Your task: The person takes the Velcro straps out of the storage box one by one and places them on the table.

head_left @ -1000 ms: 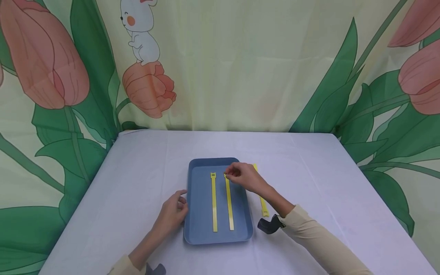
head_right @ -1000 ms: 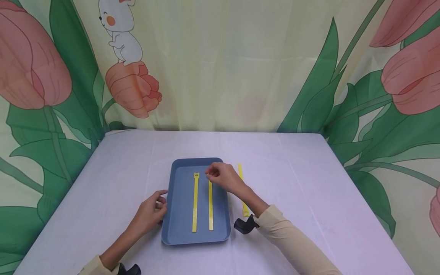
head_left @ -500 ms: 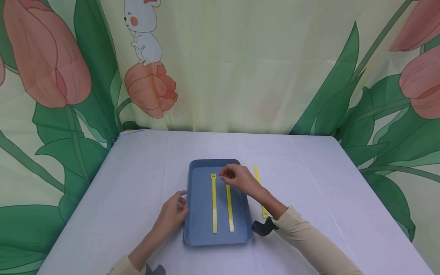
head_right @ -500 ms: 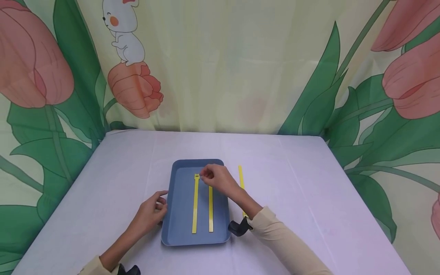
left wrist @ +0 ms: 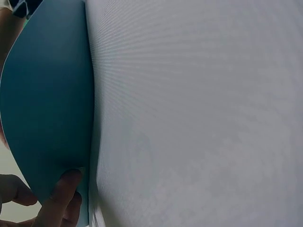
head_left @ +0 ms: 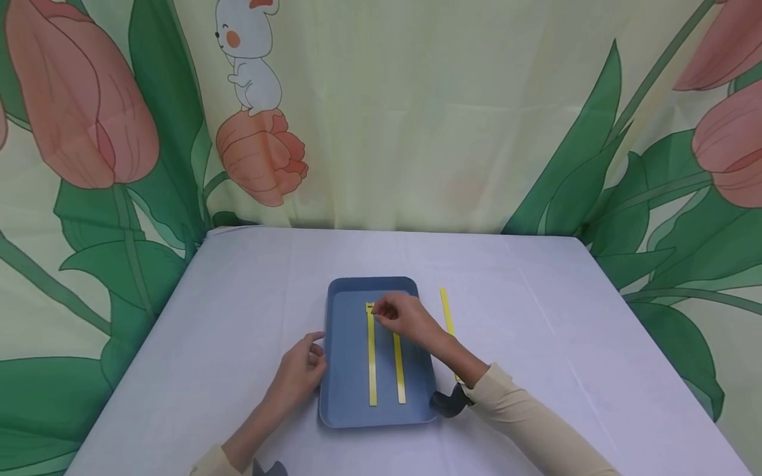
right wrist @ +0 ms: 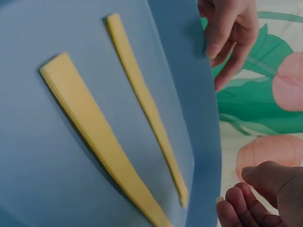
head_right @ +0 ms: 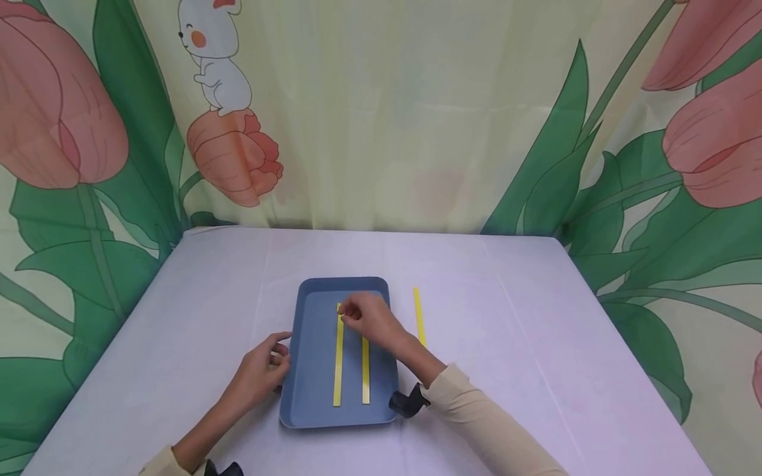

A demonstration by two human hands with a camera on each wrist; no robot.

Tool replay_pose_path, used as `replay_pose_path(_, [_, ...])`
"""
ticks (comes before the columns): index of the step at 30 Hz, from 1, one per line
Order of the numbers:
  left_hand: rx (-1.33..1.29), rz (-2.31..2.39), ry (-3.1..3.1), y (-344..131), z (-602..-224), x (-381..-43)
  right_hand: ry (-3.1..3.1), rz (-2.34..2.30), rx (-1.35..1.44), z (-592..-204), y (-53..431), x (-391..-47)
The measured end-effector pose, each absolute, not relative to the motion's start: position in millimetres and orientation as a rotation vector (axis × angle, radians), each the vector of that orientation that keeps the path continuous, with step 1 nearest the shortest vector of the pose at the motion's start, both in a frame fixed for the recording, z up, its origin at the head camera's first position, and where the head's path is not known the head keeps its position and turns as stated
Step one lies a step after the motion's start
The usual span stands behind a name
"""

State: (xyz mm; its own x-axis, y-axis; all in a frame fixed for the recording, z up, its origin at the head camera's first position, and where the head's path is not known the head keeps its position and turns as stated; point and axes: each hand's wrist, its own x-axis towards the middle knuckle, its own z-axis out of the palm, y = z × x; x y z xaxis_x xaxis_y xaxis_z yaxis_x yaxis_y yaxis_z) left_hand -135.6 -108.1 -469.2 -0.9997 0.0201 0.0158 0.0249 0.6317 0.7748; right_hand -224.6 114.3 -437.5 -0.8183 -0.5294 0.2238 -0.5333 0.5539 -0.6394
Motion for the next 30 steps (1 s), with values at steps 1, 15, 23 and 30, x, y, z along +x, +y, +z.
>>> replay_pose_path(1, [-0.044,-1.344,-2.83,-108,-468,-135,-2.758,1.139,0.954,-438,113,-224])
replay_pose_path(15, [-0.053,-1.345,-2.826,-107,-469,-132,-2.722,1.113,1.045,-450,109,-222])
replay_pose_path(23, [-0.045,-1.347,-2.861,-106,-474,-132,-2.753,1.042,1.144,-455,110,-218])
replay_pose_path(30, [-0.084,-1.357,-2.834,-108,-470,-133,-2.781,0.854,1.276,-453,111,-222])
